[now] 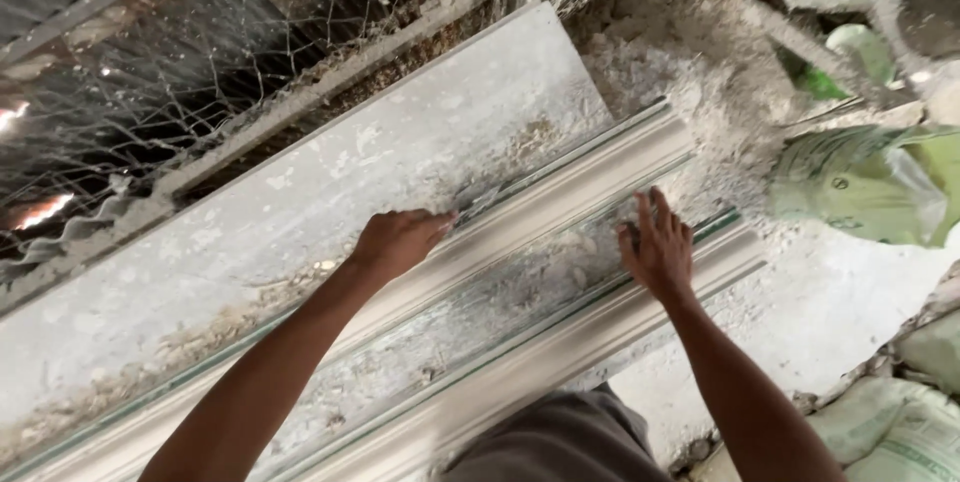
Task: Scraping and shaping plaster cornice molds using a metal scraper tool on a workshop bench.
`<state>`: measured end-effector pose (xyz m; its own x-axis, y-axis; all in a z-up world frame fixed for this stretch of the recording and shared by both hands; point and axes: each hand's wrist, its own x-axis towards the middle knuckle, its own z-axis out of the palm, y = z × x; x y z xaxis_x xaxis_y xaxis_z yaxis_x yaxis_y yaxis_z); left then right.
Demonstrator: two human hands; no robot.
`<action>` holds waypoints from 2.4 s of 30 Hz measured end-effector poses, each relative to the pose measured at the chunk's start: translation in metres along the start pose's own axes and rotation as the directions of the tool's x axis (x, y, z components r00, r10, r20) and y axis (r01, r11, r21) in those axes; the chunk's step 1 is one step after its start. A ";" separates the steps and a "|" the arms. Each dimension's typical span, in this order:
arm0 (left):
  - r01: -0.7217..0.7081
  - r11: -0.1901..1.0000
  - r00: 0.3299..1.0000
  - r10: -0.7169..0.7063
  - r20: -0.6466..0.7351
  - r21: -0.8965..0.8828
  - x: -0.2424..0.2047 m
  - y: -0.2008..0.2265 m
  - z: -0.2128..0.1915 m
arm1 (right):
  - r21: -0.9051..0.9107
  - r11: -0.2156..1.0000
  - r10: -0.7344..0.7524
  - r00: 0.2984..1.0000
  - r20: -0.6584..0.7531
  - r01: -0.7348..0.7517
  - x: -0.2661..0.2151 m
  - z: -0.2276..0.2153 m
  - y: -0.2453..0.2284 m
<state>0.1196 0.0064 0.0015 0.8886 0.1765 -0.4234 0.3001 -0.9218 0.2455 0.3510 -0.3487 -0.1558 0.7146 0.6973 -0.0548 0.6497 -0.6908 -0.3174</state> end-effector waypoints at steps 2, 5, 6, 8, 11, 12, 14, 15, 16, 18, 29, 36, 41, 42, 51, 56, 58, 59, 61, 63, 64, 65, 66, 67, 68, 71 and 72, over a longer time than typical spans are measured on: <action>-0.027 0.999 0.998 0.025 -0.056 -0.032 -0.006 -0.010 0.002 | 0.001 1.000 -0.010 0.999 -0.031 0.010 0.004 0.002 0.002; 0.051 0.996 0.999 -0.050 0.016 -0.070 -0.003 0.005 -0.006 | 0.007 1.000 -0.024 0.999 -0.025 0.024 -0.002 0.006 0.004; 0.138 0.989 0.984 -0.130 0.124 -0.054 0.003 0.013 -0.012 | 0.006 1.000 -0.021 1.000 -0.017 0.021 -0.004 0.008 0.003; 0.047 0.997 0.998 -0.049 -0.038 -0.069 -0.006 0.004 0.014 | 0.027 0.999 -0.026 0.999 -0.031 0.027 -0.003 0.007 0.002; -0.041 0.995 0.982 0.022 -0.189 -0.094 -0.004 -0.002 0.044 | 0.038 0.999 -0.025 0.999 -0.046 0.027 -0.001 0.006 0.002; -0.044 0.993 0.983 0.024 -0.180 -0.111 0.004 -0.006 0.049 | 0.030 0.999 -0.010 0.998 -0.055 0.012 0.006 0.006 0.002; -0.056 0.993 0.986 0.039 -0.159 -0.102 0.045 0.028 0.029 | 0.017 1.000 -0.006 0.999 -0.046 0.007 0.004 0.005 0.001; -0.061 0.993 0.991 0.048 -0.123 -0.100 0.057 0.047 0.024 | 0.010 1.000 0.001 1.000 -0.021 -0.001 -0.008 0.006 -0.002; -0.071 0.992 0.991 0.058 -0.122 -0.102 0.054 0.048 0.025 | 0.003 1.000 0.009 1.000 -0.022 -0.009 -0.008 0.002 -0.001; -0.101 0.989 0.990 0.089 -0.112 -0.108 0.056 0.045 0.020 | 0.096 0.995 -0.006 0.999 -0.046 0.011 0.006 -0.005 -0.001; 0.056 0.995 0.972 -0.073 0.222 0.084 0.053 0.036 -0.018 | -0.011 1.000 -0.005 0.998 0.059 0.006 -0.003 0.006 0.005; -0.085 0.989 0.986 0.066 -0.154 -0.124 0.030 0.034 -0.002 | 0.013 1.000 0.003 1.000 -0.031 -0.003 -0.005 0.015 0.010; -0.010 0.998 0.992 0.001 -0.123 -0.069 0.020 0.027 0.014 | 0.063 0.998 0.003 0.998 -0.055 0.000 0.003 0.004 0.000; -0.047 0.993 0.984 0.028 -0.174 -0.105 0.020 0.017 0.029 | 0.036 0.999 0.004 0.999 -0.043 -0.003 0.001 0.007 0.003; -0.093 0.977 0.986 0.064 0.153 0.192 0.098 0.070 -0.018 | 0.074 0.995 0.059 0.995 0.078 -0.064 -0.004 -0.007 -0.004; -0.026 0.999 0.994 0.030 0.107 -0.041 0.069 0.070 -0.032 | 0.009 0.998 -0.063 0.995 -0.072 0.064 0.001 0.011 0.012; 0.091 0.987 0.982 -0.066 0.179 -0.135 0.044 0.068 -0.021 | 0.004 0.999 -0.037 0.999 -0.008 0.037 -0.007 0.005 0.009; 0.035 0.998 0.996 -0.029 0.088 -0.060 0.039 0.060 -0.009 | 0.016 1.000 -0.007 0.998 0.061 0.006 -0.004 0.000 0.008; -0.007 1.000 1.000 0.008 -0.004 0.023 0.032 0.049 0.005 | 0.030 0.999 0.014 0.992 0.129 -0.018 0.002 -0.005 0.004; 0.006 0.999 0.993 -0.001 -0.117 0.041 0.036 0.045 0.011 | 0.043 0.999 -0.007 0.999 0.053 0.005 0.005 -0.005 0.007; 0.008 0.999 0.993 -0.004 -0.114 0.037 0.032 0.041 0.014 | 0.042 0.999 -0.007 0.998 0.058 0.005 0.005 -0.005 0.008; 0.000 1.000 0.992 0.001 -0.127 0.006 0.029 0.037 0.016 | 0.044 0.999 -0.009 0.997 0.073 0.006 0.004 -0.005 0.009; -0.007 1.000 0.990 0.003 -0.140 -0.023 0.025 0.033 0.019 | 0.049 0.999 -0.013 0.996 0.088 0.009 0.004 -0.005 0.009; -0.003 1.000 0.991 -0.001 -0.136 -0.026 0.028 0.033 0.019 | 0.050 0.999 -0.015 0.996 0.094 0.011 0.005 -0.006 0.010; 0.008 1.000 0.996 -0.008 -0.090 -0.002 0.033 0.030 0.016 | 0.038 0.999 -0.015 0.997 0.074 0.012 0.008 -0.006 0.008; 0.138 0.984 0.987 -0.127 0.096 -0.111 0.090 0.072 -0.002 | 0.008 1.000 -0.018 0.998 0.061 0.018 0.001 -0.007 0.005; 0.264 0.937 0.951 -0.214 0.223 -0.227 0.120 0.096 -0.010 | -0.020 0.999 -0.030 0.998 0.050 0.031 0.002 -0.008 0.009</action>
<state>0.2587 -0.0573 -0.0177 0.7035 0.2885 -0.6496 0.5951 -0.7387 0.3164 0.3601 -0.3548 -0.1508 0.6809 0.7265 -0.0925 0.6768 -0.6724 -0.2997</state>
